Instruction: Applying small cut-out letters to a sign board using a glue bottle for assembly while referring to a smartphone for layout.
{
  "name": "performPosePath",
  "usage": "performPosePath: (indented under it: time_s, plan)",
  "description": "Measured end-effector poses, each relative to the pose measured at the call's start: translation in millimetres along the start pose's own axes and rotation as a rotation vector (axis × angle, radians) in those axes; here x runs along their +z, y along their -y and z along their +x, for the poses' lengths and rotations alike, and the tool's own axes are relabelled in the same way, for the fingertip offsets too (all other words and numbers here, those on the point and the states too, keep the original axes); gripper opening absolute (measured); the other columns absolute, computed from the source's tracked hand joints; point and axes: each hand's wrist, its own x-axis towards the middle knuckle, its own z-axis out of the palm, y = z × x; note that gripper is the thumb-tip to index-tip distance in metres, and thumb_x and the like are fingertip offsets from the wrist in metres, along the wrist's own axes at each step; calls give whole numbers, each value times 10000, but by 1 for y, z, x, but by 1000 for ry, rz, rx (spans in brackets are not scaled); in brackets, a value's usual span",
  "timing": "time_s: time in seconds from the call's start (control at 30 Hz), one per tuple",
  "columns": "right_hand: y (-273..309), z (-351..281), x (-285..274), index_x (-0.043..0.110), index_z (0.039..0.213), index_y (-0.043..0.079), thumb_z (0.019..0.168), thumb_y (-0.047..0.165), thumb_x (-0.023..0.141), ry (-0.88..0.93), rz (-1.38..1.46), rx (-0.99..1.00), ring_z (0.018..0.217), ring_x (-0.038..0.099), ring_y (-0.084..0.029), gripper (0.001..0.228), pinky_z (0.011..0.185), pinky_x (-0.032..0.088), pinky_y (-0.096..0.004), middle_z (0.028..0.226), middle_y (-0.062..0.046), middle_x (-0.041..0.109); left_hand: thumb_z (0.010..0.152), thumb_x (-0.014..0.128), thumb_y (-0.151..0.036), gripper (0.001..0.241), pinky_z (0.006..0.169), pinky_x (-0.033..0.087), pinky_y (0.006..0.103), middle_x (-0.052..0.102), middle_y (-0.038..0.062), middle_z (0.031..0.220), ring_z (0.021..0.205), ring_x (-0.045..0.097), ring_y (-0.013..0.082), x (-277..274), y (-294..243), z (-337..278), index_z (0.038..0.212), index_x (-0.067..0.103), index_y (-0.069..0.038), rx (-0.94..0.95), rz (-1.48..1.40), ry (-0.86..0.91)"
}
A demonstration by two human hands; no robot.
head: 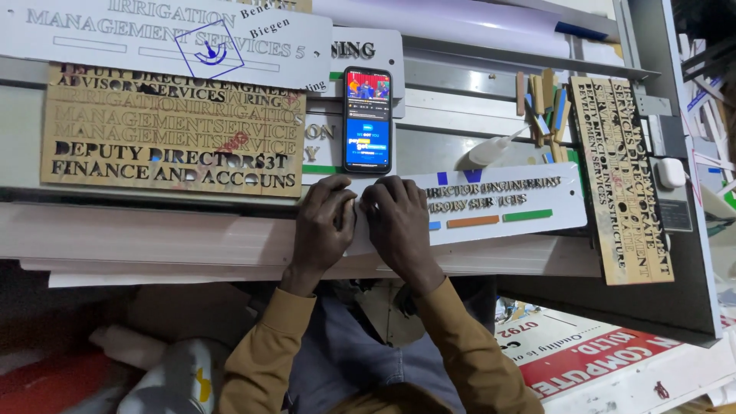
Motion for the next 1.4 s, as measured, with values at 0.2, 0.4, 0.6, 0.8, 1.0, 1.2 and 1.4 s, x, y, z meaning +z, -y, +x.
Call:
performPosePath:
  time_s: [0.2, 0.4, 0.6, 0.8, 1.0, 1.2, 1.4]
  plan:
    - [1, 0, -3, 716, 1000, 241, 1011, 168, 825, 12, 33, 2, 1142, 711, -316, 132, 1054, 548, -547, 1068, 1, 665, 1011, 743, 79, 90, 998, 675, 485, 692, 130, 1244, 1212, 749, 373, 1, 2, -1, 1030, 761, -7, 5, 6, 5]
    - [-18, -1, -4, 723, 1087, 249, 1050, 123, 761, 19, 218, 5, 1120, 734, -356, 137, 974, 576, -528, 1081, -10, 698, 1025, 713, 82, 107, 990, 688, 496, 687, 134, 1252, 1192, 753, 378, 0, -1, 0, 1044, 764, -10, -6, -11, -1]
    - [0, 8, -21, 770, 1083, 270, 1009, 165, 841, 90, 60, -14, 1114, 722, -313, 147, 1002, 562, -523, 1070, -1, 702, 1027, 737, 51, 73, 982, 686, 457, 693, 120, 1247, 1188, 761, 352, 1, 1, -1, 1026, 765, -16, 5, 3, -10]
    - [7, 12, -20, 751, 1031, 252, 1028, 173, 789, 105, 24, 26, 1088, 715, -321, 88, 1015, 549, -531, 1022, -11, 668, 1018, 731, 67, 84, 979, 688, 464, 701, 134, 1240, 1182, 759, 360, 1, 0, 0, 1028, 770, -6, 1, -2, -7]
    - [-4, 8, -3, 654, 1077, 242, 1086, 241, 714, 99, 76, 42, 1137, 667, -368, 60, 1023, 517, -560, 1046, -21, 605, 1017, 737, 61, 83, 981, 680, 459, 701, 124, 1238, 1181, 763, 348, -1, -1, 1, 1022, 773, -13, 7, 12, -1]
    - [-11, 4, -16, 668, 1110, 192, 1117, 164, 683, 91, 292, 53, 1134, 678, -382, 33, 980, 538, -546, 1084, -45, 637, 1011, 731, 60, 91, 998, 674, 462, 708, 120, 1242, 1185, 762, 352, 1, 3, -2, 1022, 774, -19, 6, -5, -13]
    - [-10, -12, -42, 694, 1103, 176, 1110, 21, 678, -94, 574, 11, 1126, 777, -335, 156, 997, 594, -472, 1107, -63, 774, 1007, 723, 63, 95, 988, 677, 485, 710, 131, 1237, 1170, 766, 369, 3, 4, -3, 1024, 774, -16, 3, -9, -9]
